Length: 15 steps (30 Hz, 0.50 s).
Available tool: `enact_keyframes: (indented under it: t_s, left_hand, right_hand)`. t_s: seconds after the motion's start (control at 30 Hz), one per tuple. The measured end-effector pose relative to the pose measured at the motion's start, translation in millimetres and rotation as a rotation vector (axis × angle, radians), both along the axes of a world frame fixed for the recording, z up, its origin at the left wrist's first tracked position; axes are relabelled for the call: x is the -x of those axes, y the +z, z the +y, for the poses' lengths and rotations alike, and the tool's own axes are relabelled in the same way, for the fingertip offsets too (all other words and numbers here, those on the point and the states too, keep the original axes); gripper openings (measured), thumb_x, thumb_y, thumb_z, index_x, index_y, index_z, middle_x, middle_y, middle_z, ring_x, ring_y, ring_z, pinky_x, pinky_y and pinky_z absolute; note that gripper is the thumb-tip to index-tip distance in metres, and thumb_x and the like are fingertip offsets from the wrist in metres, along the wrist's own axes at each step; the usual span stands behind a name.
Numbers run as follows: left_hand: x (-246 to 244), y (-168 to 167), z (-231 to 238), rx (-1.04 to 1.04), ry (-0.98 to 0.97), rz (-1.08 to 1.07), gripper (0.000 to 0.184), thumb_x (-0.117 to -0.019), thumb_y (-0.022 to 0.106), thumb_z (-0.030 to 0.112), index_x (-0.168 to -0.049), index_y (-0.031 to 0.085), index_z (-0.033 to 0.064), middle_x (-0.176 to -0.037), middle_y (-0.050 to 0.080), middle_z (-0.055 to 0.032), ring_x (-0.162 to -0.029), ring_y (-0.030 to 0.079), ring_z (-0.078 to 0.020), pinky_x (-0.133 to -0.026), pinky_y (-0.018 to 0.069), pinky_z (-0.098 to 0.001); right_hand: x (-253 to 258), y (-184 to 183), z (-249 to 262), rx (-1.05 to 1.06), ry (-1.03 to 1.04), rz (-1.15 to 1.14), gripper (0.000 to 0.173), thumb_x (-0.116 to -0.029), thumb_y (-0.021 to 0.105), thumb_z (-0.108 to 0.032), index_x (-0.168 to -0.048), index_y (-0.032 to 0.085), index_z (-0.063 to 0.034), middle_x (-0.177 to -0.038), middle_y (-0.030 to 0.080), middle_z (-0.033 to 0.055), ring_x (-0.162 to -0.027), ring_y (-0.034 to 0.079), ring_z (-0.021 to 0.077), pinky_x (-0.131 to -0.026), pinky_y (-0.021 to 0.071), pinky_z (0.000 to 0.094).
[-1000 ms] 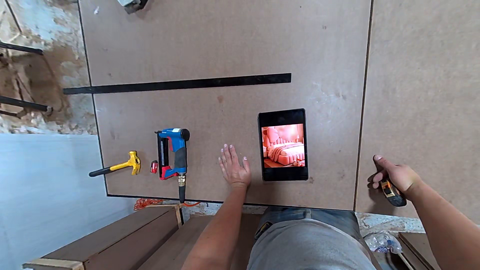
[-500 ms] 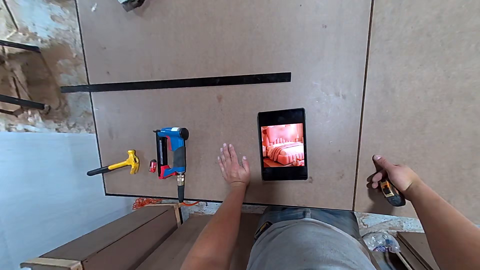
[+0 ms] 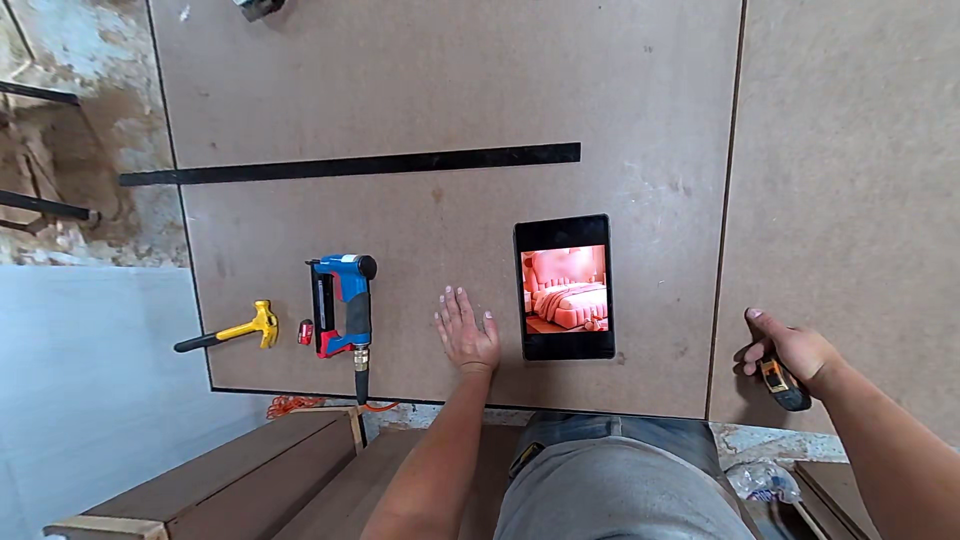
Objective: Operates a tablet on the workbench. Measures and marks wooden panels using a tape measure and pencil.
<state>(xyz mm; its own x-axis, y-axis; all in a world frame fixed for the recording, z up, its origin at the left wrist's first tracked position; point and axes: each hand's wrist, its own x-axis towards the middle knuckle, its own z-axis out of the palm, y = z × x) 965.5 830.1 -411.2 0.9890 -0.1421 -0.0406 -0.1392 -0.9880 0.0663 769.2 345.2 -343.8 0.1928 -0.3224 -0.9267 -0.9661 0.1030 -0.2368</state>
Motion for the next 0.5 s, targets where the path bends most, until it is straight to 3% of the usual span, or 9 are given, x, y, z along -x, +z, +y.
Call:
enact_keyframes:
  t_s: [0.5]
  left_hand:
    - [-1.0, 1.4, 1.4, 0.010, -0.007, 0.018, 0.070, -0.1046, 0.026, 0.048, -0.165, 0.023, 0.0116, -0.173, 0.017, -0.0099, -0.160, 0.014, -0.0276, -0.128, 0.0103, -0.0530]
  right_hand:
    - [3.2, -5.1, -1.7, 0.001, 0.023, -0.014, 0.091, -0.0969, 0.030, -0.080, -0.079, 0.071, -0.0008, -0.075, 0.075, 0.0155, -0.068, 0.074, 0.0315, -0.065, 0.0624, 0.0505]
